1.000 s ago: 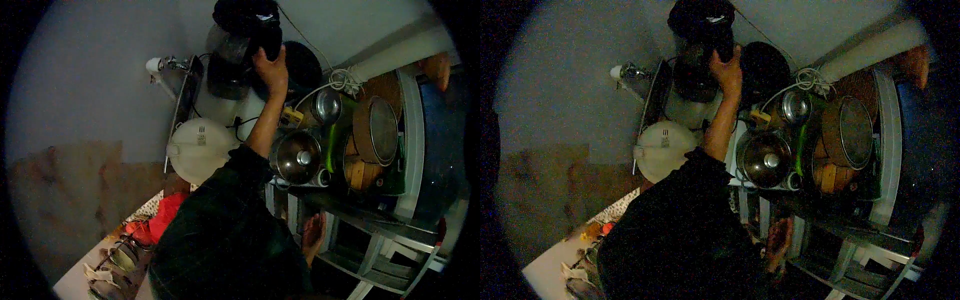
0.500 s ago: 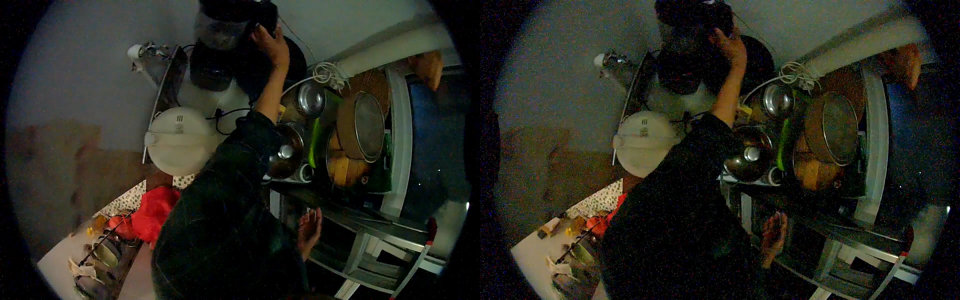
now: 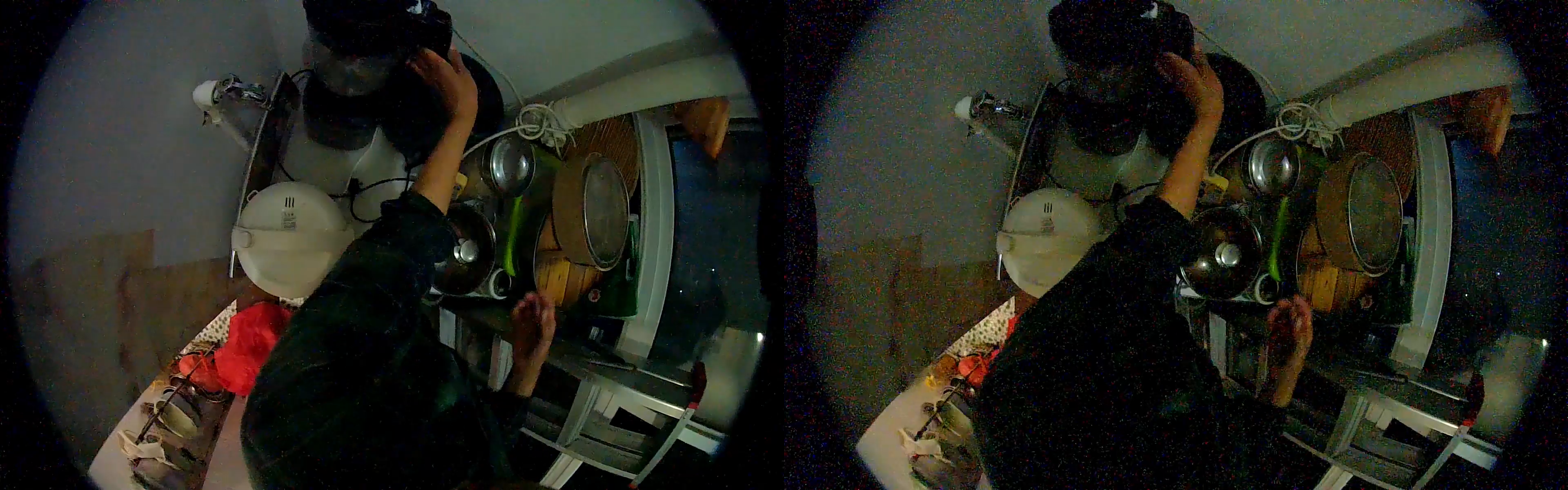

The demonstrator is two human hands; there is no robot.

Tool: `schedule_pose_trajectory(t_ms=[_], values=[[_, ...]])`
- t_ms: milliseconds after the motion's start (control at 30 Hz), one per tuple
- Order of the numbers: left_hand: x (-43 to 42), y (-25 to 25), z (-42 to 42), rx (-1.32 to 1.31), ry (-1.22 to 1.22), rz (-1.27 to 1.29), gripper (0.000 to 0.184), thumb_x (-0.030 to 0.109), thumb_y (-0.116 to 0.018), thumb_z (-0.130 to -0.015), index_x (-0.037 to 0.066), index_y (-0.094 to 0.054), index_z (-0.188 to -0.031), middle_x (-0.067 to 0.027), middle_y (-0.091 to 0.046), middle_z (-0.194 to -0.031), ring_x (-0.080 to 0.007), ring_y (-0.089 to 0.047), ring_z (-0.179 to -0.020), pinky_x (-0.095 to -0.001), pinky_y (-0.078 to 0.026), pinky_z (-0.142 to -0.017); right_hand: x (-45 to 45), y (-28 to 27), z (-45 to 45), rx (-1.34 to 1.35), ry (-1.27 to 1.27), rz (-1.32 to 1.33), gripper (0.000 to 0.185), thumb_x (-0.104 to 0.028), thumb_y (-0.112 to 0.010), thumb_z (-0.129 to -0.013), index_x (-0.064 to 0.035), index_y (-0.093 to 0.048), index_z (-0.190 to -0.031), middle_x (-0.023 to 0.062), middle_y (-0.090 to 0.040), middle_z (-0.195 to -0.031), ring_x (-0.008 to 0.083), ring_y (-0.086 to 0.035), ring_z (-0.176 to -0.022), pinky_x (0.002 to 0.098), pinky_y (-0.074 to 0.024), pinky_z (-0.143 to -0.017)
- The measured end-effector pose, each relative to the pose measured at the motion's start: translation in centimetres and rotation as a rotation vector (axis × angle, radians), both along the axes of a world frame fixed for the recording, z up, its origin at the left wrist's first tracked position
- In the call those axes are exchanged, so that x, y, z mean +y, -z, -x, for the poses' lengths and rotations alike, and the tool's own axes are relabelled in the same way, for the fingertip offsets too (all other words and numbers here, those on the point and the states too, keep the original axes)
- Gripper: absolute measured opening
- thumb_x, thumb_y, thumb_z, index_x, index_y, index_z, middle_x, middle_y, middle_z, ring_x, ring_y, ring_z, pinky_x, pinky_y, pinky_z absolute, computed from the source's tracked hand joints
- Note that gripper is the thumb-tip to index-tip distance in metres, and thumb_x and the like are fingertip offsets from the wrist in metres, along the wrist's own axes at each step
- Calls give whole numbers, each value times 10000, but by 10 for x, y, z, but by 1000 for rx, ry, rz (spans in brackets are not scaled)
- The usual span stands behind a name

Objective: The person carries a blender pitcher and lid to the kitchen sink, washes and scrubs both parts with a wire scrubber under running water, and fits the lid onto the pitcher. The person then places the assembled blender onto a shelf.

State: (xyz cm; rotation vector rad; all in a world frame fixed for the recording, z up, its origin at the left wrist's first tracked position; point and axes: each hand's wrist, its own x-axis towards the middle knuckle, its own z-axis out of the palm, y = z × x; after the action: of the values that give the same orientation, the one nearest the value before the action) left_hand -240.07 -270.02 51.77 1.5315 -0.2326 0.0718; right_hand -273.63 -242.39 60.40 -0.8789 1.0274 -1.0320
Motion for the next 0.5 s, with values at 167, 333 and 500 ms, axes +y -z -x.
schedule_pose_trajectory(t_ms=[167, 333, 500], values=[[40, -8, -10, -31, 235, -134, 567, 139, -526, -871, -92, -254, -1313, -299, -279, -1347, -431, -236, -1263, -475, -152, -1068, -73, -38, -88, 246, -249, 207, 371, -254, -562, -875, -30, -485, -1159, 83, -573, -1004, 163, -547, -891, 285, -425, -824], [120, 26, -21, -340, 360, -77, 460, 64, -530, -828, -2, -382, -1259, -223, -404, -1272, -389, -350, -1201, -450, -264, -1021, -107, -34, -153, 303, -450, 221, 276, -206, -509, -909, -32, -524, -1122, 76, -591, -1024, 166, -557, -932, 289, -433, -849], [190, 29, -65, -181, 518, 120, 226, 99, -554, -841, 57, -544, -1063, -102, -526, -1102, -194, -534, -984, -314, -430, -810, -57, -63, -187, 429, -760, 715, 168, -179, -568, -870, -51, -627, -961, 79, -584, -894, 205, -563, -855, 299, -437, -786]])
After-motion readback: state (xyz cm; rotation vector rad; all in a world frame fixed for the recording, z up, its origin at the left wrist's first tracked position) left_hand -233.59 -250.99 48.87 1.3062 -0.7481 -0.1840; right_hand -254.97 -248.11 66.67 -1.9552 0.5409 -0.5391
